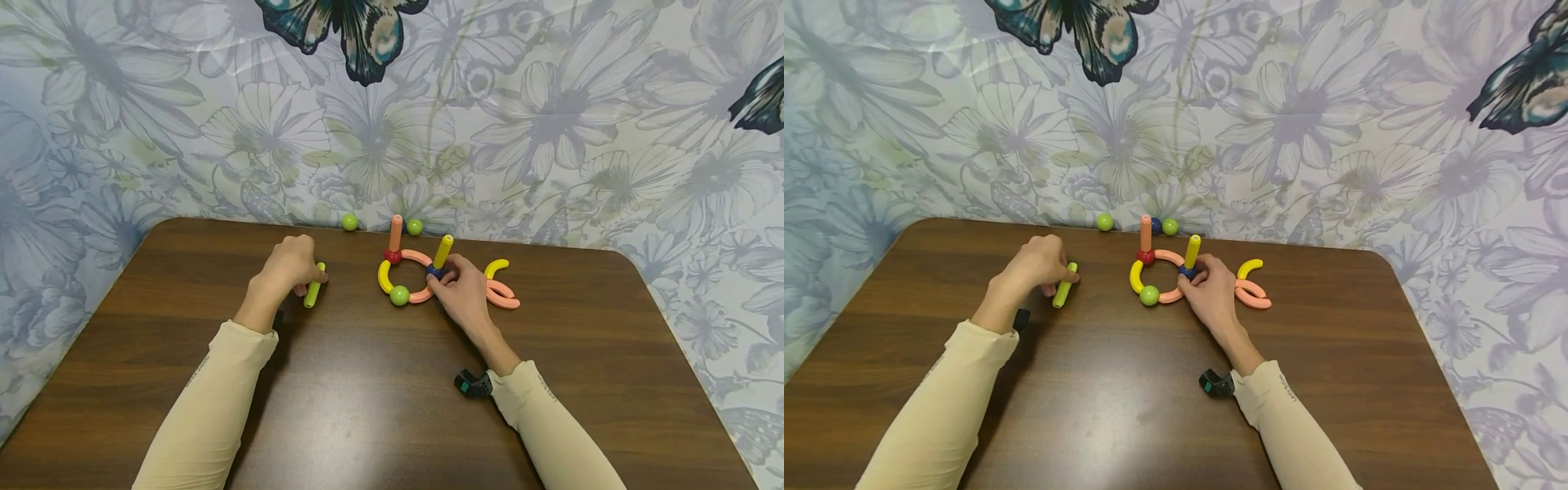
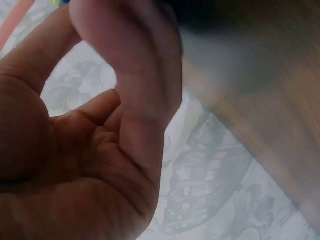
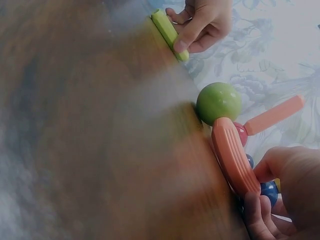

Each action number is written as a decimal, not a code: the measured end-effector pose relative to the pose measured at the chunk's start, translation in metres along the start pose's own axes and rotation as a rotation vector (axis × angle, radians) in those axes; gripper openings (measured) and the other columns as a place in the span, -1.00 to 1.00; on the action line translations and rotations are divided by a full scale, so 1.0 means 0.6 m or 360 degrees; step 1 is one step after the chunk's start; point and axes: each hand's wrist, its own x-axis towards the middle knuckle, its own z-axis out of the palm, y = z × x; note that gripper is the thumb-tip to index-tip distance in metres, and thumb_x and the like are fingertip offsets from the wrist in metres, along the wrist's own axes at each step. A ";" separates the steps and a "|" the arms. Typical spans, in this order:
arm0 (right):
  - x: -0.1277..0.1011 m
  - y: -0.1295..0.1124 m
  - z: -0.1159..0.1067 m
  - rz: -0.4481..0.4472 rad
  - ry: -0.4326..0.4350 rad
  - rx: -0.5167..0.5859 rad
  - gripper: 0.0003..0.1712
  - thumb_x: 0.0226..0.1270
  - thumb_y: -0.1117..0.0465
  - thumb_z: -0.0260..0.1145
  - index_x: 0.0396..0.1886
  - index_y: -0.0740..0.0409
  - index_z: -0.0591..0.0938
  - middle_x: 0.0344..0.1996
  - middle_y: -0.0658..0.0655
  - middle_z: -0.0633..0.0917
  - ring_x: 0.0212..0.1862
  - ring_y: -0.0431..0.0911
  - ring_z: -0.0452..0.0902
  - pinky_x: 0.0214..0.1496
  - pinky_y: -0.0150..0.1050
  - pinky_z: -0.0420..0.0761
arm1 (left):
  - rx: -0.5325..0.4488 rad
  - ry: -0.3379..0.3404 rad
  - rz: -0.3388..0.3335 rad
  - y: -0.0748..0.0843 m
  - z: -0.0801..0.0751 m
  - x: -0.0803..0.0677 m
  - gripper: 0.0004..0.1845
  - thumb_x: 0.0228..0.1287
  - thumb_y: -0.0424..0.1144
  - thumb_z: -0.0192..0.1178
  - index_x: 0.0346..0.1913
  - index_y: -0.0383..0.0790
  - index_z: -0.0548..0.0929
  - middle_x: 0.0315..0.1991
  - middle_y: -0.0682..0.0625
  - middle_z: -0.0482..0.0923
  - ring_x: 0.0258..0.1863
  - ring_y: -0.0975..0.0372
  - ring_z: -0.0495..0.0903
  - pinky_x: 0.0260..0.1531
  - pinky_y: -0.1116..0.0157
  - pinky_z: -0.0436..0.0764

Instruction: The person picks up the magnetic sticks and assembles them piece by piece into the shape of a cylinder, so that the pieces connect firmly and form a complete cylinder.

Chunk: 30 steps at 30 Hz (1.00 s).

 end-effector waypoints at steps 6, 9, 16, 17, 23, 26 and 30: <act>0.000 0.000 0.000 0.0002 0.0006 -0.0009 -0.61 0.29 0.16 0.53 0.03 0.25 0.69 -0.36 0.17 0.74 -0.44 -0.10 0.67 -0.40 -0.45 0.58 | -0.0160 0.0114 0.0174 0.003 0.006 0.005 -0.78 0.32 -0.28 0.43 -0.35 -0.37 0.66 -0.62 -0.12 0.67 -0.70 0.18 0.69 -0.58 0.28 0.70; 0.000 -0.001 0.000 0.0002 0.0013 -0.0016 -0.61 0.29 0.16 0.53 0.02 0.25 0.69 -0.36 0.17 0.74 -0.45 -0.10 0.67 -0.40 -0.44 0.58 | -0.0288 0.0234 0.0330 0.009 0.011 0.007 -0.77 0.31 -0.26 0.46 -0.29 -0.35 0.65 -0.60 -0.10 0.69 -0.70 0.18 0.69 -0.59 0.29 0.68; 0.000 -0.002 0.002 0.0014 0.0018 -0.0005 -0.63 0.28 0.16 0.54 0.00 0.25 0.69 -0.35 0.16 0.75 -0.41 -0.08 0.67 -0.35 -0.37 0.58 | -0.0650 0.0418 0.0729 0.049 0.028 0.003 -0.76 0.26 -0.25 0.53 -0.17 -0.28 0.69 -0.34 -0.13 0.77 -0.53 0.09 0.78 -0.48 0.14 0.77; -0.001 -0.001 0.002 0.0019 0.0018 -0.0004 -0.63 0.28 0.16 0.54 0.00 0.25 0.69 -0.34 0.16 0.75 -0.41 -0.08 0.68 -0.35 -0.37 0.58 | -0.0687 0.0421 0.0779 0.056 0.031 0.000 -0.76 0.26 -0.25 0.53 -0.15 -0.26 0.69 -0.32 -0.12 0.77 -0.51 0.10 0.78 -0.46 0.14 0.78; 0.000 -0.001 0.002 0.0030 0.0007 0.0003 -0.62 0.27 0.16 0.54 0.01 0.24 0.69 -0.32 0.16 0.74 -0.40 -0.08 0.68 -0.36 -0.36 0.57 | -0.0684 0.0497 0.1106 0.091 0.049 -0.013 -0.80 0.23 -0.26 0.56 -0.20 -0.14 0.71 -0.36 0.04 0.78 -0.46 0.27 0.74 -0.42 0.24 0.71; 0.001 -0.001 0.001 0.0017 0.0006 0.0002 -0.62 0.28 0.16 0.54 0.01 0.24 0.69 -0.32 0.16 0.75 -0.39 -0.08 0.68 -0.35 -0.37 0.57 | -0.0634 0.0552 0.1207 0.103 0.055 -0.018 -0.78 0.21 -0.27 0.57 -0.20 -0.13 0.70 -0.37 0.07 0.77 -0.41 0.30 0.74 -0.36 0.26 0.71; 0.002 -0.001 0.000 0.0009 0.0000 -0.0007 -0.62 0.29 0.16 0.53 0.02 0.24 0.69 -0.32 0.16 0.75 -0.38 -0.08 0.69 -0.36 -0.41 0.58 | -0.0580 0.0579 0.1264 0.112 0.061 -0.022 -0.76 0.20 -0.27 0.57 -0.18 -0.14 0.68 -0.37 0.06 0.77 -0.39 0.30 0.74 -0.33 0.26 0.72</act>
